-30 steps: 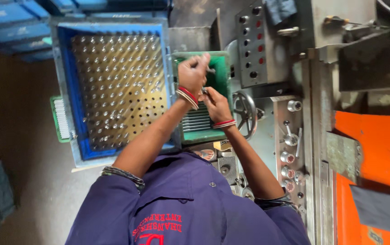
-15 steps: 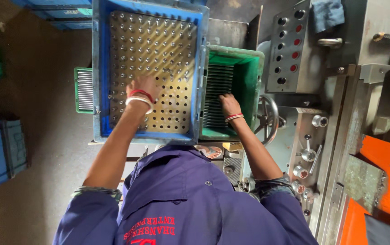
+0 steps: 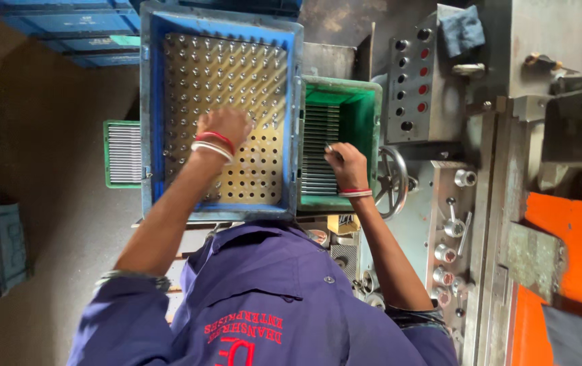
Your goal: The person repeatedly picks small metal rods from a blue crate, inserts them into a machine, and operates a lever to process them. The processed rods are then placed into a green crate. The cycle repeats continuously.
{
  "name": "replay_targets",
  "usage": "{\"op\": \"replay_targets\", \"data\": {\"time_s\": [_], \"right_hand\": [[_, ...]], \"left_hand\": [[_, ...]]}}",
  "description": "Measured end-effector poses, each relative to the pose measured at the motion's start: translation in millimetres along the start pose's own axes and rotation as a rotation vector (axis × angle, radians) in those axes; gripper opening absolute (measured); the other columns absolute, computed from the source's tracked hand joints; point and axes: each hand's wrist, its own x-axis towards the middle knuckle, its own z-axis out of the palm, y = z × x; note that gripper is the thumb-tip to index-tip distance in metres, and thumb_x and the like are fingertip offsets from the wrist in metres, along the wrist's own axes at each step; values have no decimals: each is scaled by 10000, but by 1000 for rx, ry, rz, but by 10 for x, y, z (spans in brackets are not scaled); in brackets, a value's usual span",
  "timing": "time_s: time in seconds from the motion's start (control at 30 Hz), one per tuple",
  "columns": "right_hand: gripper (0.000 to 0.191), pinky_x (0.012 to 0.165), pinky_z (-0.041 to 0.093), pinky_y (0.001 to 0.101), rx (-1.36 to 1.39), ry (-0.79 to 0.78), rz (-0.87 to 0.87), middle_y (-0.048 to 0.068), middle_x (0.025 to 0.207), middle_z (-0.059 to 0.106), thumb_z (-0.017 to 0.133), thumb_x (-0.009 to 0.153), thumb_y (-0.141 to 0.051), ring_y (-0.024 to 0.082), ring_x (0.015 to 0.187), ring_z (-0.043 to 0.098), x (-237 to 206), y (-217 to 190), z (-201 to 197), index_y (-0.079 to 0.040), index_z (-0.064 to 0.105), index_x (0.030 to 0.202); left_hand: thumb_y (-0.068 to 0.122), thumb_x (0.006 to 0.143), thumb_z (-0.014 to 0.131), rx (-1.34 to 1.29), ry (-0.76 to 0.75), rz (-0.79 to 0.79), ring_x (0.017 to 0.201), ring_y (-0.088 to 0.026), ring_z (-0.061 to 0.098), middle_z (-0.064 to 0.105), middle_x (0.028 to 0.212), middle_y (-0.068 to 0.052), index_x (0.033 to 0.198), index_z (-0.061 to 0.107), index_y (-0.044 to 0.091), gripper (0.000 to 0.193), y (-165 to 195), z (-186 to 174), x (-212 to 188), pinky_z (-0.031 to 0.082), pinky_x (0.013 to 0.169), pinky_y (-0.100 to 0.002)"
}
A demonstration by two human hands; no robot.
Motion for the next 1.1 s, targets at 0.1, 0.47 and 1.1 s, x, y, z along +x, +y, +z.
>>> {"op": "replay_targets", "data": {"time_s": [0.1, 0.47, 1.1], "right_hand": [[247, 676, 535, 328, 80, -36, -36, 99, 986, 741, 812, 833, -117, 218, 802, 653, 66, -435, -129, -64, 730, 1061], [238, 646, 431, 408, 30, -70, 116, 145, 801, 527, 562, 1064, -216, 288, 699, 536, -411, -1372, -625, -11, 560, 942], [225, 649, 485, 388, -113, 54, 181, 92, 819, 618, 672, 986, -248, 261, 715, 625, -1068, -1423, -865, -35, 690, 915]], "left_hand": [[523, 985, 649, -200, 42, 232, 714, -303, 706, 711, 749, -139, 854, 796, 77, 488, -22, -371, -147, 569, 725, -468], [566, 1035, 646, -1886, -377, -70, 513, -91, 495, 502, 639, 53, 766, 584, 137, 510, 679, 231, 34, 499, 532, -319], [232, 949, 753, -1290, 368, 569, 603, -60, 577, 629, 680, -27, 987, 630, 57, 217, 1699, -197, -668, 452, 540, -278]]}}
